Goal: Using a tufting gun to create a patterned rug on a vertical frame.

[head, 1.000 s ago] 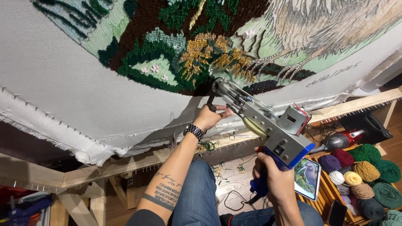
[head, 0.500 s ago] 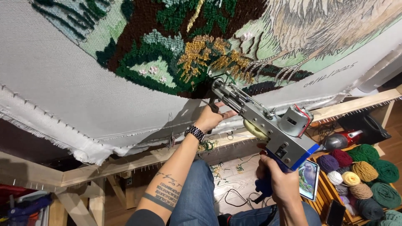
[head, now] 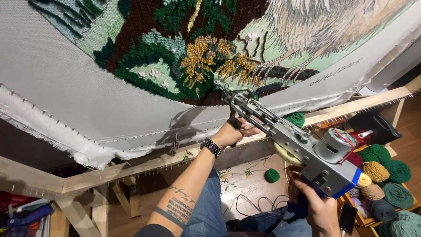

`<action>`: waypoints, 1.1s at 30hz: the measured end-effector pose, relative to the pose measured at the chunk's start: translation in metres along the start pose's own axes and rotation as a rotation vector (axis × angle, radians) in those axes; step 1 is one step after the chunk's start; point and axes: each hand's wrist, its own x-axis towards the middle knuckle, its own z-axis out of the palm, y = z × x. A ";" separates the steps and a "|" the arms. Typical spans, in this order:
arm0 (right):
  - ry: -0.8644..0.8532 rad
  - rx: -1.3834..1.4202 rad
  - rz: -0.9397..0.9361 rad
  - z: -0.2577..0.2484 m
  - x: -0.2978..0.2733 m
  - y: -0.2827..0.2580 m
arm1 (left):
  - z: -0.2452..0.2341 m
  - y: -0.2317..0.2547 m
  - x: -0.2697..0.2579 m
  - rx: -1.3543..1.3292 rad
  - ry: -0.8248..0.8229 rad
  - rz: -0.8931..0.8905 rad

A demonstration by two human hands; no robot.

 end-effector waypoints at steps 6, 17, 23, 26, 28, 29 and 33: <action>0.074 -0.050 0.017 -0.016 -0.001 0.005 | 0.009 0.001 0.007 0.383 0.061 0.069; -0.176 0.093 -0.023 -0.039 -0.004 -0.016 | 0.031 0.037 -0.011 0.526 -0.180 0.100; -0.086 0.041 0.019 -0.045 -0.006 -0.024 | 0.033 0.031 -0.011 0.756 -0.170 0.049; -0.119 0.028 0.030 -0.047 -0.002 -0.020 | 0.036 0.032 -0.021 0.645 -0.129 -0.062; -0.128 0.008 0.030 -0.043 -0.003 -0.019 | 0.035 0.032 -0.029 0.500 -0.053 -0.192; -0.150 0.005 0.023 -0.038 -0.005 -0.022 | 0.032 0.028 -0.030 0.384 -0.054 -0.214; -0.200 0.039 0.037 -0.027 -0.004 -0.029 | 0.015 -0.001 -0.012 0.330 0.083 -0.162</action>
